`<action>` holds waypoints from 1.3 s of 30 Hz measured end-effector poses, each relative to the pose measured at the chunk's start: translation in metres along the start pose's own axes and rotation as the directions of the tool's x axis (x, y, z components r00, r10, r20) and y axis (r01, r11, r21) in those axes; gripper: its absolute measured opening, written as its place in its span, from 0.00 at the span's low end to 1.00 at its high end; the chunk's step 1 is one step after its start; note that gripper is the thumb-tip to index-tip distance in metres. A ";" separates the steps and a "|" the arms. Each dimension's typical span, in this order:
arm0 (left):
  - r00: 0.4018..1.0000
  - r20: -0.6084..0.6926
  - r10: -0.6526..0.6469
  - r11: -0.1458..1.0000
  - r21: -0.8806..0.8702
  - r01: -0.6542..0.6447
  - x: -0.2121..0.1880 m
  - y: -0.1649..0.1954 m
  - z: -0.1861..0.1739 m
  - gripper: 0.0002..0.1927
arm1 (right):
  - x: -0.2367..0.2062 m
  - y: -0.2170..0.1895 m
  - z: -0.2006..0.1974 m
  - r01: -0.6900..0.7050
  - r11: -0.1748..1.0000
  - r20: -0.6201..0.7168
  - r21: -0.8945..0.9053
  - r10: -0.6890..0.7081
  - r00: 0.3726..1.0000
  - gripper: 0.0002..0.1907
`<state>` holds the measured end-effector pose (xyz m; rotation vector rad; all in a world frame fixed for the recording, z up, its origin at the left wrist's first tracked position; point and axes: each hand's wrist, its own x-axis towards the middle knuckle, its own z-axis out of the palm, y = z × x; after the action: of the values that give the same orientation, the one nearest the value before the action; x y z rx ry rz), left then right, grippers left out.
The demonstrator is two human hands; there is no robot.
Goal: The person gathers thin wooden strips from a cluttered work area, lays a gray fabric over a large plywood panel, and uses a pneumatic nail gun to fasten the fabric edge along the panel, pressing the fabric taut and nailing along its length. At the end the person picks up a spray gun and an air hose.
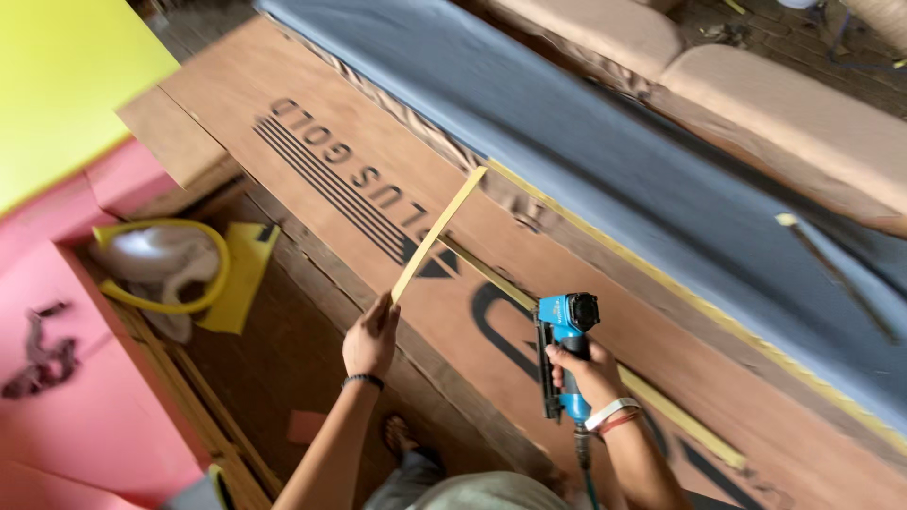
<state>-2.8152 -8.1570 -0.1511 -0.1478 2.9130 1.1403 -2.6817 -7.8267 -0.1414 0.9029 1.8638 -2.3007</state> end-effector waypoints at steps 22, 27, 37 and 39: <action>0.933 0.115 0.342 0.917 0.175 -0.358 0.344 -0.179 -0.175 0.18 | 0.208 -0.007 0.340 -0.097 0.995 -0.227 0.014 0.098 0.969 0.10; 0.885 0.143 0.443 0.836 0.291 -0.465 0.456 -0.184 -0.199 0.20 | 0.284 -0.030 0.389 -0.072 0.997 -0.258 -0.014 0.066 0.964 0.09; 0.504 0.443 0.742 0.550 0.028 -0.835 0.636 -0.078 -0.082 0.18 | 0.280 -0.019 0.402 -0.124 0.925 -0.475 -0.360 -0.067 0.878 0.22; 0.404 0.409 0.819 0.461 -0.048 -0.886 0.658 -0.054 -0.034 0.18 | 0.274 -0.013 0.402 -0.140 0.871 -0.502 -0.470 -0.134 0.854 0.26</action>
<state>-3.4650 -8.2745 -0.1910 1.5916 2.6089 0.7311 -3.0770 -8.1012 -0.2137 1.5301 2.4713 -1.5054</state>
